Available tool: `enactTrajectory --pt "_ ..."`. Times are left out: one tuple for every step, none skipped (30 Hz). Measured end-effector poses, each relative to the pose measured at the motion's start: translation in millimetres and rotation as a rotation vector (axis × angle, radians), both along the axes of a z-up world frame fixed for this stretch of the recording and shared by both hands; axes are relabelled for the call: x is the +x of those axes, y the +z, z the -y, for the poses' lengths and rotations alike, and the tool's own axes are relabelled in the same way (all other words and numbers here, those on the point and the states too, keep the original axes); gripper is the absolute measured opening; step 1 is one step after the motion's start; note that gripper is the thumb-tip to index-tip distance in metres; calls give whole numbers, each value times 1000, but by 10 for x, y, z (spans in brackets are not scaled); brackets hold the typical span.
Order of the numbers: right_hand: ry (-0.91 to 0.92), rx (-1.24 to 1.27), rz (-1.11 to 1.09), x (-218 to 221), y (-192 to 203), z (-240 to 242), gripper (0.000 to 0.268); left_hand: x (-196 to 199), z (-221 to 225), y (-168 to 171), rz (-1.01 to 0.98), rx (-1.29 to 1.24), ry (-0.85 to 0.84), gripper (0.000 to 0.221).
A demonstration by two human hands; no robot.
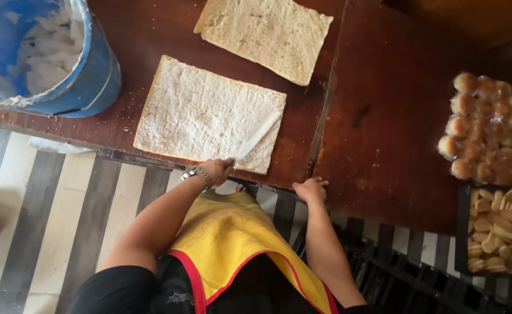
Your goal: Applying cream filling and assembling multiple large rectangular bread layers on a production table.
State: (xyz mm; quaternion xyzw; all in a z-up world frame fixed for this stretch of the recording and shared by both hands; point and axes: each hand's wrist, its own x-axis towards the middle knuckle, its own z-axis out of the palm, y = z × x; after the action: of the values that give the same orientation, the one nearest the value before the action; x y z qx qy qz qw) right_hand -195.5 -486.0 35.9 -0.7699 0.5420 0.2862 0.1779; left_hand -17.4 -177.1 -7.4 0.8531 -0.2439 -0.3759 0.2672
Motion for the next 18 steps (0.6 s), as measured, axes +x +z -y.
enactTrajectory --pt "-27 18 -17 59 145 -60 117 -7 -39 -1 55 3 -86 43" --pt "-54 36 -33 118 293 -123 114 -12 -81 1 111 5 -171 43" --pt "-59 35 -30 95 216 -85 114 -21 -226 41 114 4 -176 43" --pt "-49 25 -20 72 141 -49 116 -29 -371 83 42 36 -206 42" --pt "-37 16 -9 59 62 -14 117 -31 -522 128 -29 69 -235 42" --pt "-40 16 -4 39 56 -5 117 -10 -753 189 -23 69 -238 42" --pt "-33 17 -11 32 47 -5 117 21 -994 251 -59 -43 -220 42" --pt "-26 17 -18 29 37 -6 117 56 -1236 313 -95 -155 -203 45" --pt "-30 21 -13 31 18 1 117 88 -1355 517 -91 -151 -208 45" --pt "-36 4 -19 36 -3 5 117 123 -1475 721 -137 -153 -84 46" --pt "-42 -13 -27 30 -25 -5 117 151 -1605 922 -185 -154 39 48" --pt "-47 -9 -25 34 -57 0 117 218 -1758 1089 -184 -149 34 48" --pt "-39 -24 -24 25 -87 10 117 286 -1900 1252 -73 -377 171 43" --pt "-31 -40 -23 14 -117 18 117 354 -2042 1415 39 -604 307 39" --pt "-40 -40 -21 34 -65 -19 117 432 -2268 1524 38 -604 298 39" --pt "-57 -42 -19 55 -11 -57 114 514 -2494 1634 320 -354 424 27" --pt "-73 -46 -15 80 48 -84 112 605 -2709 1744 599 -101 541 19" --pt "-83 -47 -13 59 9 -75 112 769 -2547 2398 600 -106 533 19"
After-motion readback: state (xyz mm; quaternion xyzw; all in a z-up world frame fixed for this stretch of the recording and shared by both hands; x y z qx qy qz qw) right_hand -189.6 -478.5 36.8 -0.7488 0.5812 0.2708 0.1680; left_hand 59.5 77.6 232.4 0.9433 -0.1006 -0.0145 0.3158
